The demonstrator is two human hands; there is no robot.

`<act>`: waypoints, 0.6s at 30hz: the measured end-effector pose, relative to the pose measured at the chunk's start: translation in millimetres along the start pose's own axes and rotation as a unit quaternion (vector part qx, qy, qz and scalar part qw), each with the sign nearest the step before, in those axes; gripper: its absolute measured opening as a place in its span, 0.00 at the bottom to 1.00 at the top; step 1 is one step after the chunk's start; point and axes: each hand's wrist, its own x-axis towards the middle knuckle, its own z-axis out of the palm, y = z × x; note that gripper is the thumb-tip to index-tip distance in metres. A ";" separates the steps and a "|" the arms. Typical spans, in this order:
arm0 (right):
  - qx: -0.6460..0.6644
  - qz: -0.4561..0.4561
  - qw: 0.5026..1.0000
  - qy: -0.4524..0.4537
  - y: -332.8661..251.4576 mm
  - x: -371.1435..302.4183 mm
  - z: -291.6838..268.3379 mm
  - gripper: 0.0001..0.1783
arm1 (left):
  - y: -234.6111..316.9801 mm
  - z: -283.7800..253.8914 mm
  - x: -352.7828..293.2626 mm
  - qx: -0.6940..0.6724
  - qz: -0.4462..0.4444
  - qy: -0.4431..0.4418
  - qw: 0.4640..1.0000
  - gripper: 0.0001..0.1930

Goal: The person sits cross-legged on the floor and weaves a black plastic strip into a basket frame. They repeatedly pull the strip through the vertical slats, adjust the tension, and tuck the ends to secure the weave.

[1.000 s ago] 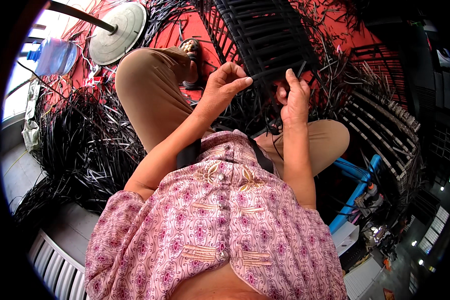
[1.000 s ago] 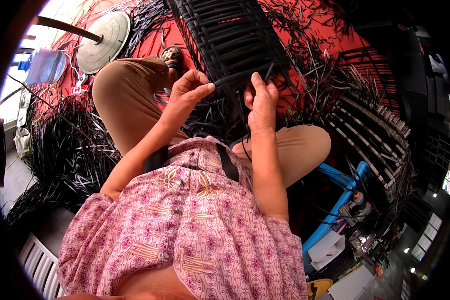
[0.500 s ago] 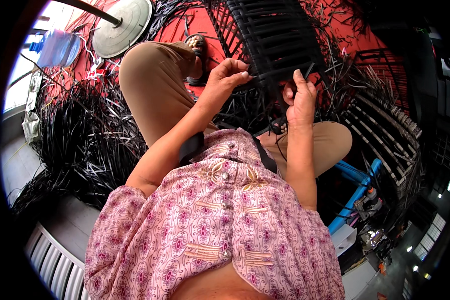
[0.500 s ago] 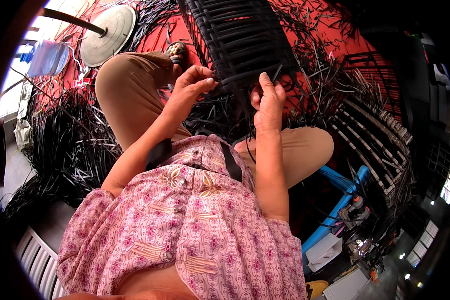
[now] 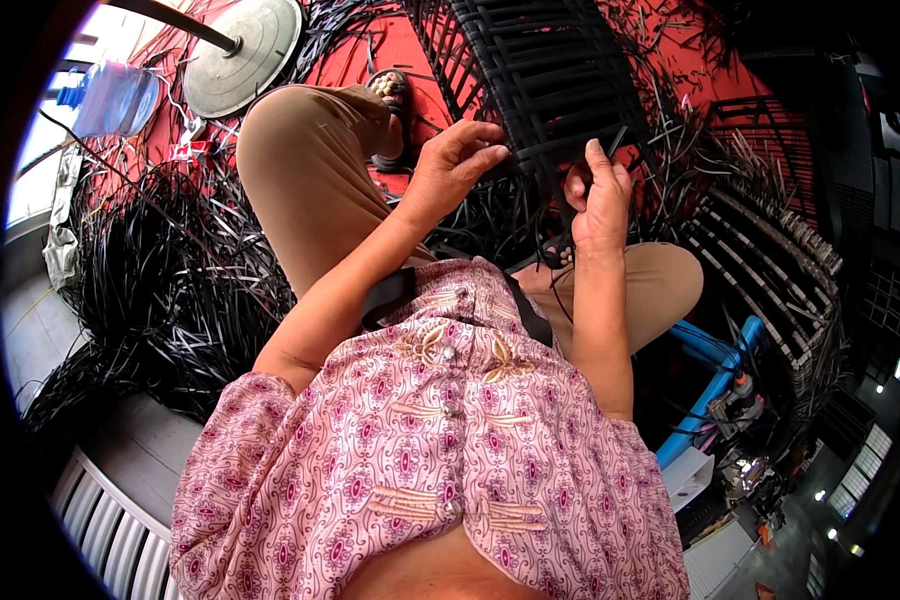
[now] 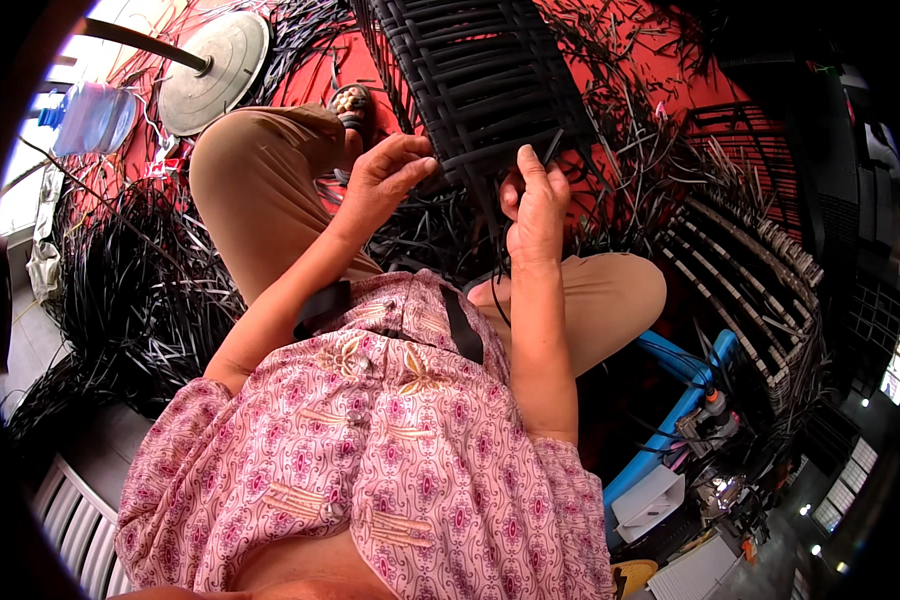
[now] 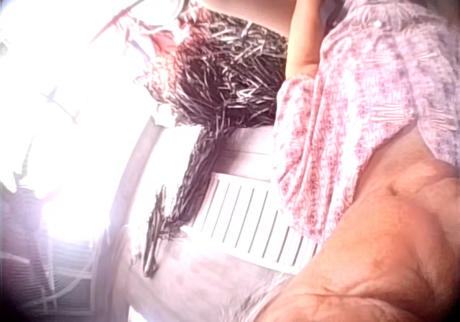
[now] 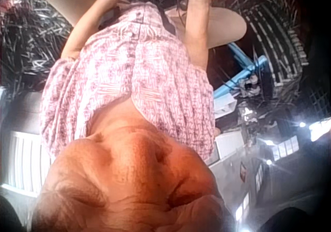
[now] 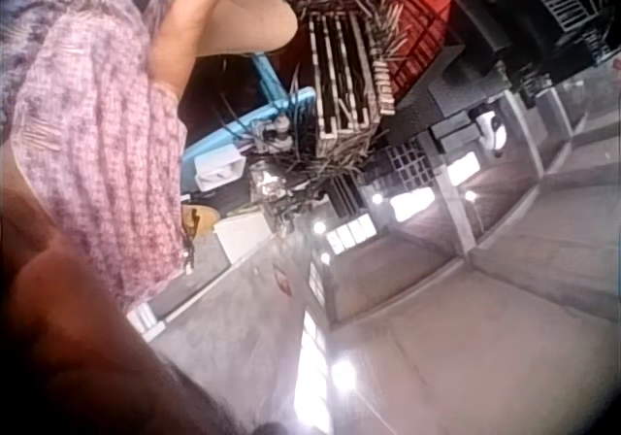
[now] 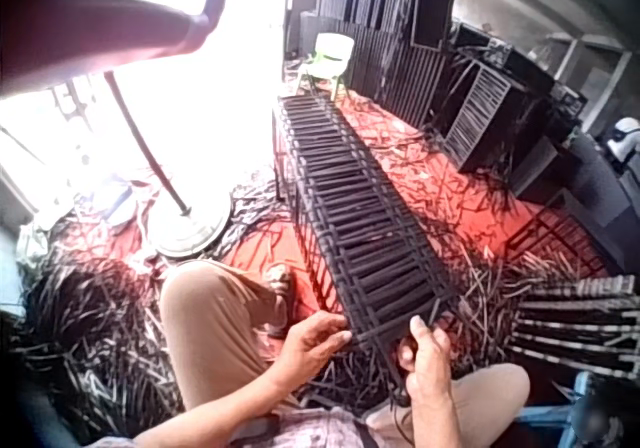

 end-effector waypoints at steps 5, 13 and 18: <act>0.001 0.001 1.000 0.000 -0.1 0.8 -0.1 0.13 | 15.5 2.9 3.0 0.183 0.184 0.020 0.966 0.08; 0.000 0.004 1.000 -0.007 0.6 -0.1 0.8 0.13 | 20.3 7.2 1.4 0.215 0.217 0.040 0.951 0.07; 0.004 0.004 1.000 -0.010 0.9 0.8 -0.3 0.12 | 6.9 -1.9 6.6 0.103 0.087 -0.011 0.991 0.07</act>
